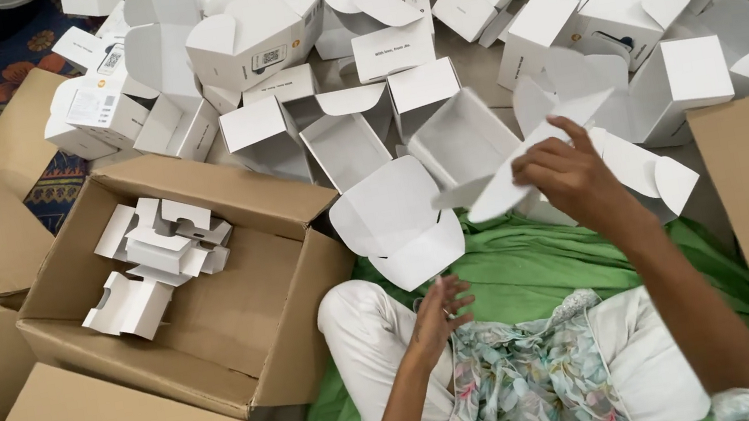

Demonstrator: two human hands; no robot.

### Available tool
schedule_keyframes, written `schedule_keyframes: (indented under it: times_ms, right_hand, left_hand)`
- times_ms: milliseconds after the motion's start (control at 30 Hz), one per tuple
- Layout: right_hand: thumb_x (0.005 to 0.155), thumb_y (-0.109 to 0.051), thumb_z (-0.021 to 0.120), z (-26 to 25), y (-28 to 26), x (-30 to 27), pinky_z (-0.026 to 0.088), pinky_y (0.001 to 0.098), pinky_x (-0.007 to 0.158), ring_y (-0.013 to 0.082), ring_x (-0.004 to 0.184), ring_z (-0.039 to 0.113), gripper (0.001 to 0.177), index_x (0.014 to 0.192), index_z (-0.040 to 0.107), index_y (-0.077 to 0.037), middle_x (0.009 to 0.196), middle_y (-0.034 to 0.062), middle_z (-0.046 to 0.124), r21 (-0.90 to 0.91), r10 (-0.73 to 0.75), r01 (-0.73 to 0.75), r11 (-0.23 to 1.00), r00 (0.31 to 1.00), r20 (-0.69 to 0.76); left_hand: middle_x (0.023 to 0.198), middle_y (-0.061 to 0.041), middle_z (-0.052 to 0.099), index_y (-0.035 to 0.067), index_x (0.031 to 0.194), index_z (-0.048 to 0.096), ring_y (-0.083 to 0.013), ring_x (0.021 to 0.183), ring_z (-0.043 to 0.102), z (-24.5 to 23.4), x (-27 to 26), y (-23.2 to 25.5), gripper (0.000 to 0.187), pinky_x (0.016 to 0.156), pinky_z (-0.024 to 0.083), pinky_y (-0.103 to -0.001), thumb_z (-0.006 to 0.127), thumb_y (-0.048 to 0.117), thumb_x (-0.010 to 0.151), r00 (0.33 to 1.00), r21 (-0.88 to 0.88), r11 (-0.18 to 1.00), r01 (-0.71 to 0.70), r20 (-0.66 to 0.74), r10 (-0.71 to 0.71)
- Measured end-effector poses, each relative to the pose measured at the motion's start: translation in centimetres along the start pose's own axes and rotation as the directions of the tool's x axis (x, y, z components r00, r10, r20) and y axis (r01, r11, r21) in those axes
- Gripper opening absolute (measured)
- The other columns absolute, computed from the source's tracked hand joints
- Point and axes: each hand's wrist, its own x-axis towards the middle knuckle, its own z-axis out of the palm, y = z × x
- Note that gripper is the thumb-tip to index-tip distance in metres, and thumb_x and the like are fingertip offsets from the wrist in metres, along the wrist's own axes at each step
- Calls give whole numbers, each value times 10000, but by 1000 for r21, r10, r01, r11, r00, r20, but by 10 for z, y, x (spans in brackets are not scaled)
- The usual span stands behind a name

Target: The person assembles white cardboard boxes, inserts QR code pamphlets into them, and packs the smaller boxes into larger brown shipping boxes.

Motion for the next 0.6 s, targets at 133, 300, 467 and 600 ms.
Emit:
schedule_keyframes:
  times_ms: [133, 300, 467, 600]
  right_hand:
    - [750, 7, 791, -75, 0, -27, 230, 559, 1245, 171, 1124, 651, 180, 785, 722, -155, 949, -60, 753, -42, 11, -12, 999, 1000, -13]
    - [754, 148, 723, -115, 12, -56, 496, 464, 1196, 328, 1320, 598, 217, 746, 694, -67, 1130, 82, 764, -119, 196, -221, 968, 962, -191]
    - [956, -14, 803, -132, 24, -79, 577, 366, 1090, 273, 1361, 675, 174, 859, 672, -76, 1208, 71, 761, -145, 168, -205, 968, 958, -233]
    - [813, -49, 811, -147, 18, -64, 616, 446, 991, 350, 1178, 700, 149, 808, 663, -28, 1085, 161, 757, -237, 70, -131, 962, 965, -252]
  left_hand:
    - [1502, -144, 522, 118, 1540, 374, -287, 1315, 552, 9, -8, 32, 791, 1031, 506, -466, 438, 672, 979, 994, -244, 964, -103, 6, 108]
    - [1588, -121, 401, 201, 1586, 235, -299, 1433, 443, 10, -12, 48, 750, 1096, 460, -521, 488, 555, 975, 960, -268, 922, -281, -65, 273]
    - [1611, -141, 388, 150, 1598, 259, -308, 1462, 422, 22, -8, 58, 765, 1146, 411, -502, 568, 487, 985, 950, 23, 952, -304, -62, 305]
    - [1618, -191, 359, 104, 1595, 264, -329, 1490, 350, 39, -8, 73, 879, 1194, 327, -496, 718, 408, 906, 899, 500, 768, -400, 51, 435]
